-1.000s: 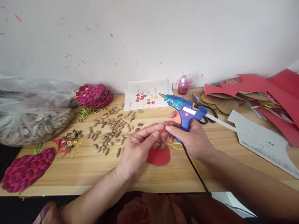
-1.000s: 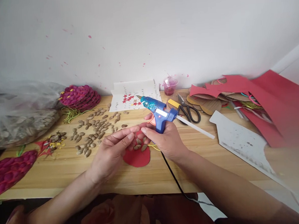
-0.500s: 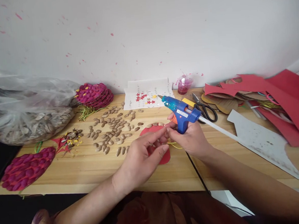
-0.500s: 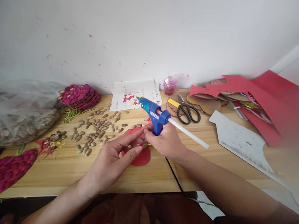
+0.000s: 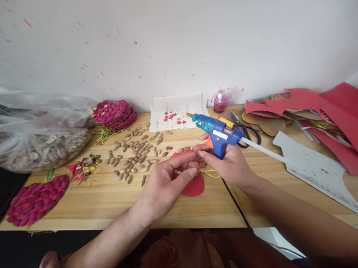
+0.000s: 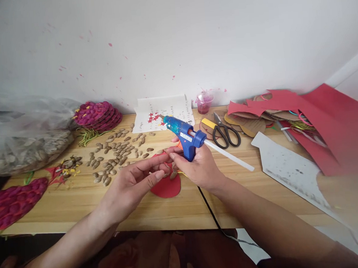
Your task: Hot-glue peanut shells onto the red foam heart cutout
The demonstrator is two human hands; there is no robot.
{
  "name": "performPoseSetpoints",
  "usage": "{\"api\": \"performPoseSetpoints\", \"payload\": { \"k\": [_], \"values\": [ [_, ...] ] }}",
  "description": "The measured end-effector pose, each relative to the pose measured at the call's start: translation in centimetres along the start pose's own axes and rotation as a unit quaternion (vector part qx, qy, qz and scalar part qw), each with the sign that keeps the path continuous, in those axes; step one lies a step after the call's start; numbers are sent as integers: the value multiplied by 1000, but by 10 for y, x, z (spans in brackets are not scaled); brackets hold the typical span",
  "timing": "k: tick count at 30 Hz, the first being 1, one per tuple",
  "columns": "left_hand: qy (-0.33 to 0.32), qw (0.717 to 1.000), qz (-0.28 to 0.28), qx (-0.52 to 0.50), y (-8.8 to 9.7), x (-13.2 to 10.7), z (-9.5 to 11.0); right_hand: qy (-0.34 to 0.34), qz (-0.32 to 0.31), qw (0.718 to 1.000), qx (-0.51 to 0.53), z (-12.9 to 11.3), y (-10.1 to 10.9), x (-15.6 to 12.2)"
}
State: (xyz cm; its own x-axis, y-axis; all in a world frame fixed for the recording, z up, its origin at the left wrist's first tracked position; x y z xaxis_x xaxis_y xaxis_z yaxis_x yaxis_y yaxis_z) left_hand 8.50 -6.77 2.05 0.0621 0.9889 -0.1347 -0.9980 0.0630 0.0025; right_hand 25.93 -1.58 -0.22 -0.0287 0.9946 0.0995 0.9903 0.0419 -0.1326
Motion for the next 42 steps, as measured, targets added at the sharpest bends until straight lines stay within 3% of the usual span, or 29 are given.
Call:
{"api": "performPoseSetpoints", "payload": {
  "k": [12, 18, 23, 26, 29, 31, 37, 39, 42],
  "values": [
    [8, 1000, -22, 11, 9, 5, -1, -25, -12, 999, -24, 2, -1, 1],
    [8, 997, -60, 41, -2, -2, 9, 9, 14, 996, -89, 2, 3, -3],
    [-47, 993, -55, 90, -11, -14, 20, -10, 24, 997, -77, -3, 3, -2],
    [-122, 983, 6, 137, -11, -11, 26, -7, 27, 997, -72, -7, 3, -1],
    [-231, 948, 91, 197, -8, 1, 29, -11, 16, 998, -62, -6, 1, -1],
    [-280, 925, 106, 235, -9, 11, 28, -9, 7, 999, -49, -2, 0, 0],
    [-309, 891, 77, 324, -23, 31, 25, 83, -2, 993, -89, 5, 0, -1],
    [-314, 897, 58, 305, -24, 30, 30, 81, -6, 992, -95, 3, 1, -2],
    [-301, 931, -17, 208, -16, 18, 40, 30, -10, 997, -73, 0, 0, 0]
  ]
}}
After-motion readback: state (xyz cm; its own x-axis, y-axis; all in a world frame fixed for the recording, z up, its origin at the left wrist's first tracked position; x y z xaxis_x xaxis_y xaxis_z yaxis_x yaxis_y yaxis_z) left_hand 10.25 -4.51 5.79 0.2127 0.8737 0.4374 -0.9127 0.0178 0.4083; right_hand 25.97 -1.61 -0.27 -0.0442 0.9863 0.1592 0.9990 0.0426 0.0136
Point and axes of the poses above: each hand's wrist, its own x-axis towards the middle knuckle, its own y-axis out of the back of the hand, z = x × y, the point moved 2 cm from there along x, towards the middle knuckle, and after that the axes turned 11 degrees about z, right-handed, at the moved point
